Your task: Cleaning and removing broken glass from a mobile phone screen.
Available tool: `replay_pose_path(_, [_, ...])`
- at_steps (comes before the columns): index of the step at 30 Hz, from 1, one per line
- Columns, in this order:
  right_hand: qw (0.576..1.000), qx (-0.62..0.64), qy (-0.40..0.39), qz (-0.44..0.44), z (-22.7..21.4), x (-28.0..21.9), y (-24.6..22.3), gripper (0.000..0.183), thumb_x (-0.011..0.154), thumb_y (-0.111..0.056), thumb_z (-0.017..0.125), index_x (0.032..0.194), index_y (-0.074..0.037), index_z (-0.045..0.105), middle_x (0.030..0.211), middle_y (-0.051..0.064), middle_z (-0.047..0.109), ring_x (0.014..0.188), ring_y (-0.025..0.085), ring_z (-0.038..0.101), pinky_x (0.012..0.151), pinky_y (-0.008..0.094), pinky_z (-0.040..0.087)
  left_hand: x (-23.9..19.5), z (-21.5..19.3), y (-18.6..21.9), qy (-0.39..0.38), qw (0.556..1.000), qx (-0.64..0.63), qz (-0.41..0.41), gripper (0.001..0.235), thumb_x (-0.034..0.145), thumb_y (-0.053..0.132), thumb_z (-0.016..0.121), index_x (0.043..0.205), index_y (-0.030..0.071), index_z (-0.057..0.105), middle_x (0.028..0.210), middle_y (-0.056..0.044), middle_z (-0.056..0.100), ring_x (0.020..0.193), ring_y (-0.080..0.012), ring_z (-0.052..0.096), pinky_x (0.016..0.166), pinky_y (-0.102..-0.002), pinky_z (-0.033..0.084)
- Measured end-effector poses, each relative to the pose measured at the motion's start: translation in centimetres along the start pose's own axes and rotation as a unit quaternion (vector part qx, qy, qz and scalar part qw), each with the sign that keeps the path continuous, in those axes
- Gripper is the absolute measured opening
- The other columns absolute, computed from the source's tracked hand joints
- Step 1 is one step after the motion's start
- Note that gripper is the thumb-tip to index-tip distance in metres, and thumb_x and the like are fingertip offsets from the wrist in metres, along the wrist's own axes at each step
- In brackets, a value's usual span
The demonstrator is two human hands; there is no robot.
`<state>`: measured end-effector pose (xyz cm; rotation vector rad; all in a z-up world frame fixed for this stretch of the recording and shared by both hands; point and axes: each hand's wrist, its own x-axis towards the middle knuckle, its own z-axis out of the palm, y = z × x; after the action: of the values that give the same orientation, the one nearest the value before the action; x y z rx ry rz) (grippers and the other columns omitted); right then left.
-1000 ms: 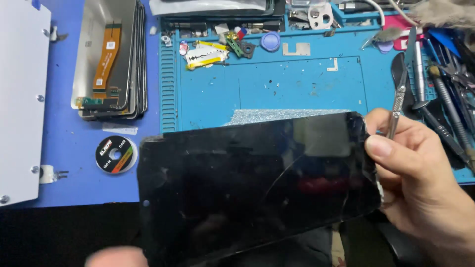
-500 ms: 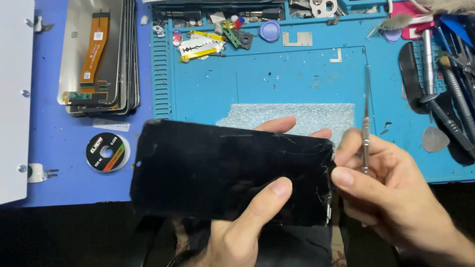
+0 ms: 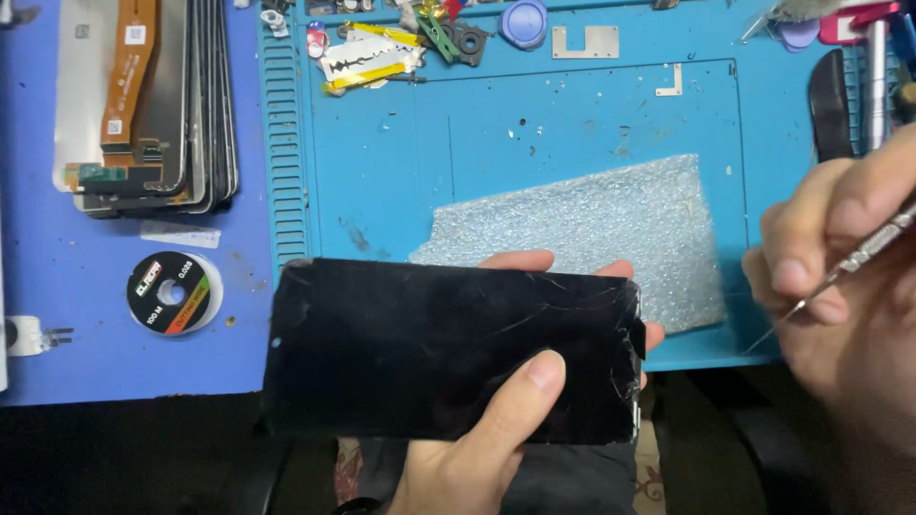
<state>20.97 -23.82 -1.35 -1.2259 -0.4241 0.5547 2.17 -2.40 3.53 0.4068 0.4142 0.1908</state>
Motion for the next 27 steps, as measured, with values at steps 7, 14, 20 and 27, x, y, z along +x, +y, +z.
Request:
replay_pose_path(7, [0.996, -0.045, 0.061, 0.048, 1.6, -0.3, 1.4, 0.026, 0.132, -0.030, 0.033, 0.123, -0.009, 0.047, 0.098, 0.014, 0.063, 0.092, 0.023, 0.072, 0.086, 0.033, 0.062, 0.3, -1.0, 0.3, 0.007, 0.999, 0.022, -0.043, 0.066, 0.096, 0.009, 0.063, 0.152, -0.004, 0.032, 0.143, -0.039, 0.056, 0.122, -0.0434, 0.066, 0.101, -0.052, 0.059])
replay_pose_path(14, [0.985, -0.169, 0.038, 0.008, 2.0, -1.1, 2.0, 0.014, 0.124, -0.022, 0.043, 0.132, -0.011, 0.044, 0.107, 0.018, 0.068, 0.104, 0.025, 0.071, 0.090, 0.034, 0.064, 0.4, -1.2, 0.2, 0.022, 0.998, -0.013, -0.055, 0.066, 0.097, 0.009, 0.065, 0.152, -0.003, 0.033, 0.145, -0.041, 0.055, 0.120, -0.0432, 0.067, 0.100, -0.052, 0.059])
replay_pose_path(20, [0.971, -0.227, 0.074, 0.031, 4.1, -1.2, 1.2, 0.016, 0.125, -0.025, 0.045, 0.131, -0.011, 0.043, 0.105, 0.016, 0.063, 0.095, 0.030, 0.074, 0.081, 0.034, 0.066, 0.7, -1.3, 0.4, -0.001, 0.999, -0.012, -0.039, 0.062, 0.098, 0.009, 0.063, 0.150, -0.005, 0.032, 0.146, -0.040, 0.054, 0.123, -0.0444, 0.065, 0.103, -0.053, 0.058])
replay_pose_path(27, [0.973, -0.228, 0.035, 0.026, 4.4, -0.8, 0.9, 0.018, 0.120, -0.030, 0.041, 0.130, -0.016, 0.044, 0.105, 0.017, 0.066, 0.097, 0.029, 0.075, 0.081, 0.034, 0.068, 0.8, -1.7, 0.7, -0.029, 0.999, 0.017, -0.039, 0.061, 0.100, 0.012, 0.061, 0.151, -0.005, 0.031, 0.146, -0.041, 0.052, 0.124, -0.0445, 0.064, 0.103, -0.054, 0.057])
